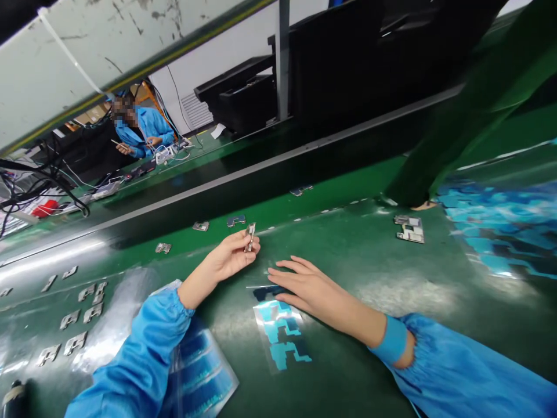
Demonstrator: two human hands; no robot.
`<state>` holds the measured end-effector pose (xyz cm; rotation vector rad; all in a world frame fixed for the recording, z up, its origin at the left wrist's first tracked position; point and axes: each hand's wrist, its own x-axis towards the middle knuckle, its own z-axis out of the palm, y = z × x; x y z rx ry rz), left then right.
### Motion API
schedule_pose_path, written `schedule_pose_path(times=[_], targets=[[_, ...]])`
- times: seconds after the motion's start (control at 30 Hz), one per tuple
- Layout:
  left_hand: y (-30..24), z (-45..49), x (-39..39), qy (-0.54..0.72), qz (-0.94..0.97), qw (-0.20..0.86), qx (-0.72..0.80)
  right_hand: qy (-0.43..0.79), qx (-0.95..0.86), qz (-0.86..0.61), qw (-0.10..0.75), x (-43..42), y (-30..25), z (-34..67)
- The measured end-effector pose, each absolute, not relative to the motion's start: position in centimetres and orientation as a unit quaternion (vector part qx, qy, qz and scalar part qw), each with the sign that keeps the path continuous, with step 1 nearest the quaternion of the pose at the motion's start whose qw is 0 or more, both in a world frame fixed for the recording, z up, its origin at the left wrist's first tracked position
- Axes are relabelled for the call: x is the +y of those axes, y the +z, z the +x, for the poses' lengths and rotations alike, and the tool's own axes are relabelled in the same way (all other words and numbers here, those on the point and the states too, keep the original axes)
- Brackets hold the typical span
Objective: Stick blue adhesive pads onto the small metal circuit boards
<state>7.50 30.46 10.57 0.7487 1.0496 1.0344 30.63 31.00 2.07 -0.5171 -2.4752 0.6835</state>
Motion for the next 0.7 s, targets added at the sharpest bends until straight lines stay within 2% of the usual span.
schedule_pose_path(times=[0.27, 0.57, 0.7], targets=[[7.0, 8.7, 29.0, 0.485, 0.260, 0.684, 0.478, 0.314, -0.859, -0.245, 0.321, 30.0, 3.0, 30.5], [6.1, 9.8, 27.9, 0.515, 0.298, 0.622, 0.509, 0.149, -0.864, -0.165, 0.451, 29.2, 4.5, 30.9], [5.4, 9.8, 27.9, 0.524, 0.303, 0.604, 0.518, 0.187, -0.808, -0.220, 0.513, 28.7, 6.1, 31.7]])
